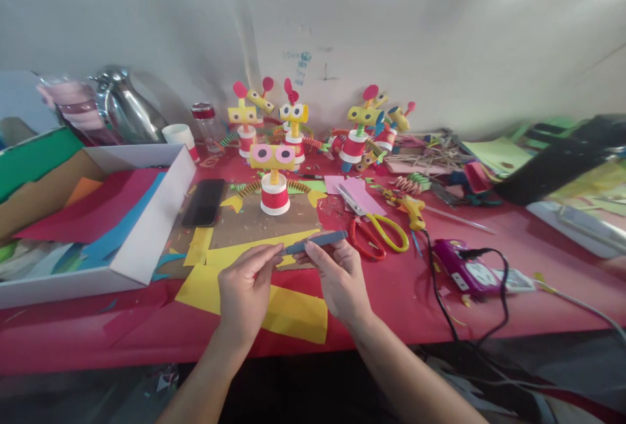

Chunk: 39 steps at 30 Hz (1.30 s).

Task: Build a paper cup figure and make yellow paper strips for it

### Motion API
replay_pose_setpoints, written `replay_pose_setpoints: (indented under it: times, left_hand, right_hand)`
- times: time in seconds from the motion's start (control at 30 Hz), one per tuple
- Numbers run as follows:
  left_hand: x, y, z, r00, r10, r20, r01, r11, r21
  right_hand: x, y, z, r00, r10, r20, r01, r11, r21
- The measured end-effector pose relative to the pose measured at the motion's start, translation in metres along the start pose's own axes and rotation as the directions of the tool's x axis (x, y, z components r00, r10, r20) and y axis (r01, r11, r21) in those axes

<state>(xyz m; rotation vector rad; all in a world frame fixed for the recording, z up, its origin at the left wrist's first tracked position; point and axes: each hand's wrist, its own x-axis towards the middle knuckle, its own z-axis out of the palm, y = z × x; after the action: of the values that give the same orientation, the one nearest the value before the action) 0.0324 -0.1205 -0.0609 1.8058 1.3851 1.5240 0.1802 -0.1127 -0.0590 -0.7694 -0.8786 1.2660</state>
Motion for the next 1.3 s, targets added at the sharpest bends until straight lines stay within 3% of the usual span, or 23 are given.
replay_pose_setpoints:
  times: [0.1, 0.37, 0.53, 0.6, 0.63, 0.7, 0.77, 0.93, 1.07, 1.13, 1.2, 1.3]
  left_hand:
    - [0.001, 0.001, 0.0, 1.0, -0.031, 0.004, 0.031, 1.0, -0.001]
    - [0.01, 0.013, -0.008, 0.946, -0.26, 0.194, 0.279, 0.958, -0.072]
    - [0.011, 0.015, -0.004, 0.919, -0.298, 0.259, 0.342, 0.928, -0.146]
    - [0.012, 0.014, -0.006, 0.932, -0.276, 0.237, 0.311, 0.942, -0.127]
    - [0.012, 0.013, -0.007, 0.942, -0.263, 0.207, 0.286, 0.954, -0.089]
    - [0.01, 0.009, -0.012, 0.959, -0.231, 0.165, 0.23, 0.973, 0.024]
    - [0.004, 0.003, -0.018, 0.971, -0.162, 0.174, 0.143, 0.983, 0.119]
    - [-0.026, -0.014, -0.034, 0.969, 0.129, 0.21, -0.186, 0.943, 0.277]
    - [-0.059, -0.026, -0.054, 0.917, 0.264, 0.299, -0.37, 0.845, 0.387]
    - [-0.074, -0.028, -0.06, 0.885, 0.267, 0.381, -0.43, 0.784, 0.448]
    - [-0.087, -0.026, -0.061, 0.87, 0.233, 0.435, -0.45, 0.736, 0.506]
    - [-0.101, -0.018, -0.052, 0.895, 0.179, 0.41, -0.409, 0.696, 0.59]
  right_hand:
    - [0.0, 0.002, -0.002, 1.0, 0.001, 0.012, -0.001, 1.0, 0.023]
    - [-0.002, 0.003, -0.005, 0.995, -0.003, 0.098, 0.003, 1.0, -0.005]
    - [0.008, -0.003, -0.018, 0.999, -0.034, -0.001, 0.034, 0.997, -0.066]
    - [0.021, -0.009, -0.035, 0.983, -0.153, -0.097, 0.126, 0.963, -0.24]
    - [0.029, -0.013, -0.045, 0.961, -0.248, -0.122, 0.184, 0.903, -0.387]
    - [0.049, -0.021, -0.066, 0.916, -0.401, -0.028, 0.25, 0.622, -0.742]
    - [0.069, -0.028, -0.082, 0.913, -0.4, 0.083, 0.271, 0.44, -0.856]
    - [0.096, -0.037, -0.098, 0.934, -0.181, 0.308, 0.346, 0.251, -0.904]
    - [0.074, -0.031, -0.094, 0.921, -0.11, 0.373, 0.384, 0.105, -0.917]
    - [0.053, -0.024, -0.088, 0.878, -0.101, 0.467, 0.474, 0.055, -0.879]
    - [0.032, -0.017, -0.079, 0.833, -0.078, 0.547, 0.552, 0.067, -0.831]
    - [0.006, -0.012, -0.061, 0.805, -0.056, 0.59, 0.593, 0.092, -0.8]
